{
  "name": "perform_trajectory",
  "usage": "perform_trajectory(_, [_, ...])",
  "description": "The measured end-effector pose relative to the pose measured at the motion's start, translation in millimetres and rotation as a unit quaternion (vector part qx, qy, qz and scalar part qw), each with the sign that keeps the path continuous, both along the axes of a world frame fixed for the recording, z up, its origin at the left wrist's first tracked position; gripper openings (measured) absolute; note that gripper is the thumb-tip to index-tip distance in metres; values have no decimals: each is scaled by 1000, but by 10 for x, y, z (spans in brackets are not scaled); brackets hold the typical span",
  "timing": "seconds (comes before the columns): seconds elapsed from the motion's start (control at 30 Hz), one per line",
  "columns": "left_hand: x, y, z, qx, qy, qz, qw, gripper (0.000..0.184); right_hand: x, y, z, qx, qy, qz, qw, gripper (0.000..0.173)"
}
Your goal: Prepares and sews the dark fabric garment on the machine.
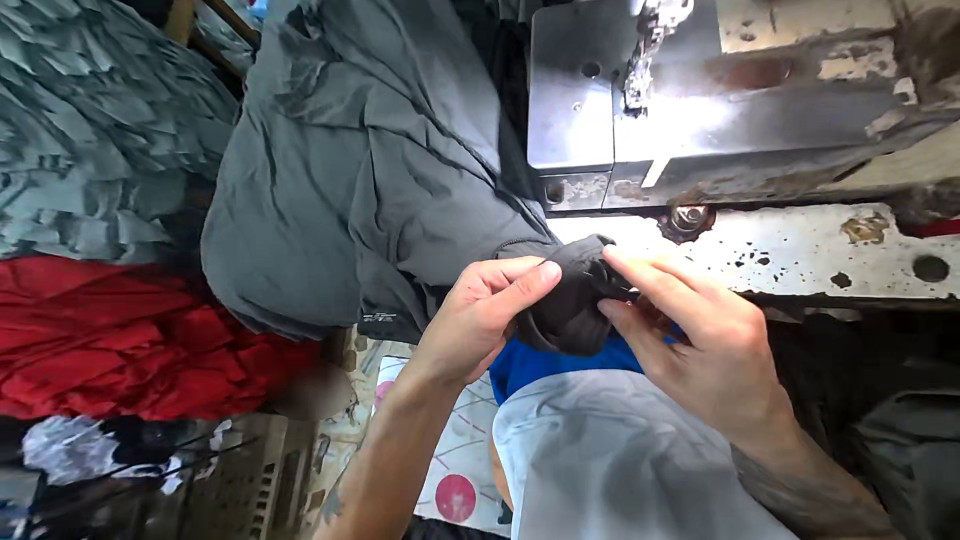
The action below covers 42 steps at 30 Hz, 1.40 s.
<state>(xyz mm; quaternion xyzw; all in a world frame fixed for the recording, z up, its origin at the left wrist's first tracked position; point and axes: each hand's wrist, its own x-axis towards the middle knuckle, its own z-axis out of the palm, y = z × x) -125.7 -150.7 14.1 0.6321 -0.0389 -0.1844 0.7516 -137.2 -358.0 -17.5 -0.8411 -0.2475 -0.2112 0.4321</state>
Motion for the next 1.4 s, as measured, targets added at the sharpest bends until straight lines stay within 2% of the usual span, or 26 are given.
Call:
perform_trajectory(0.77, [-9, -26, -69, 17, -17, -1, 1000, 31, 117, -52, -81, 35, 22, 55, 998, 32])
perform_trajectory(1.23, [-27, -43, -70, 24, -27, -1, 999, 31, 140, -2, -193, 102, -18, 53, 993, 31])
perform_trajectory(1.4, [-27, -44, -74, 31, -35, -5, 999, 29, 161, 2, -231, 110, -42, 77, 990, 25])
